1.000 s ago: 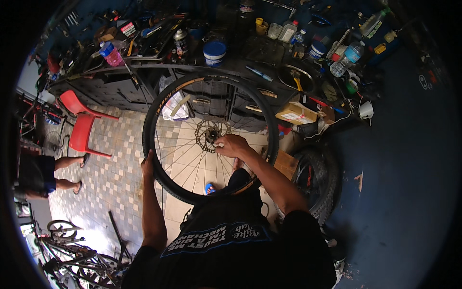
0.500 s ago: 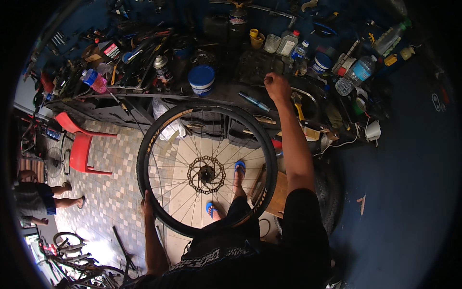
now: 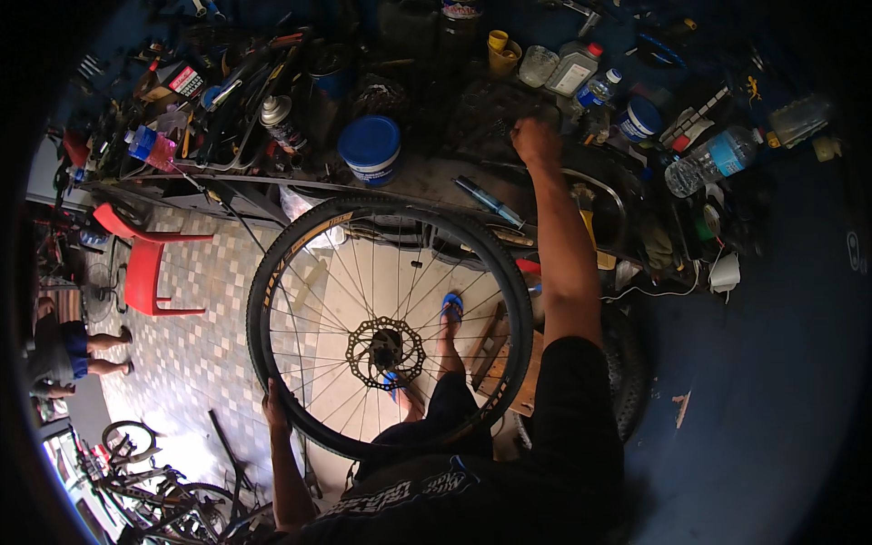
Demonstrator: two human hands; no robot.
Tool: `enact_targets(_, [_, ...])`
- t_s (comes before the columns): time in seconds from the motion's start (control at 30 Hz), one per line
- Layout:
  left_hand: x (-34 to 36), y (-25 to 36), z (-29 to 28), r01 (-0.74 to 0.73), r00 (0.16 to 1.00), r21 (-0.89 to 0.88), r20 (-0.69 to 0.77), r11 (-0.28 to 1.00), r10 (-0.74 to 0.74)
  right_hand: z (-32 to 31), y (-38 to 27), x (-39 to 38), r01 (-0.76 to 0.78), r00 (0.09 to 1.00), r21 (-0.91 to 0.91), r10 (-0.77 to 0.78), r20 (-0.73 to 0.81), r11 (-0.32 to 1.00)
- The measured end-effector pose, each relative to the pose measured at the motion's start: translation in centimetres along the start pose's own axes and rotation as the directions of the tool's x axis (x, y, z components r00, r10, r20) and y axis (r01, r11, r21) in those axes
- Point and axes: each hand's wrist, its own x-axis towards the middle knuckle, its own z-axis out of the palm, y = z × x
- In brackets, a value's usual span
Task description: The person holds a bicycle wheel and uses a small tool to adjust the hub and disc brake area. They repeatedly rotate the wheel, point at the hub, and make small adjustments with the tool while standing in a workshop.
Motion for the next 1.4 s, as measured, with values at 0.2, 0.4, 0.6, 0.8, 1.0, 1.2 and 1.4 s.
enact_targets(0.2, [0.1,0.4,0.3,0.013,1.0,0.017,-0.006,1.0,-0.013,-0.6,0.4,1.3,0.089,0.996,-0.03,-0.089,-0.005,0.996])
enact_targets(0.4, [1.3,-1.0,-1.0,0.009,0.999,0.016,0.038,1.0,-0.009,-0.5,-0.5,2.5,0.074,0.994,-0.105,-0.065,0.088,0.992])
enact_targets(0.6, [-0.4,1.5,0.5,-0.038,0.999,0.064,0.014,0.997,0.037,-0.2,0.9,0.9,0.013,0.999,-0.028,-0.014,-0.037,1.0])
enact_targets(0.8, [0.1,1.1,-0.6,-0.091,0.996,0.129,0.012,0.988,0.09,-3.5,-1.4,-4.9,0.234,0.959,0.288,-0.172,-0.225,0.929])
enact_targets(1.0, [-1.2,2.4,0.6,-0.181,0.982,0.169,-0.015,0.969,0.186,-3.6,-12.4,-32.3,0.434,0.801,0.683,-0.599,0.006,0.588])
enact_targets(1.2, [-0.8,3.0,0.0,-0.159,0.987,0.196,0.035,0.967,0.155,4.7,-12.5,-41.4,0.583,0.732,0.428,-0.675,0.092,0.691])
enact_targets(1.4, [-0.6,3.0,-0.4,-0.2,0.979,0.197,0.018,0.96,0.201,6.3,-12.7,-42.3,0.625,0.732,0.354,-0.68,0.044,0.695])
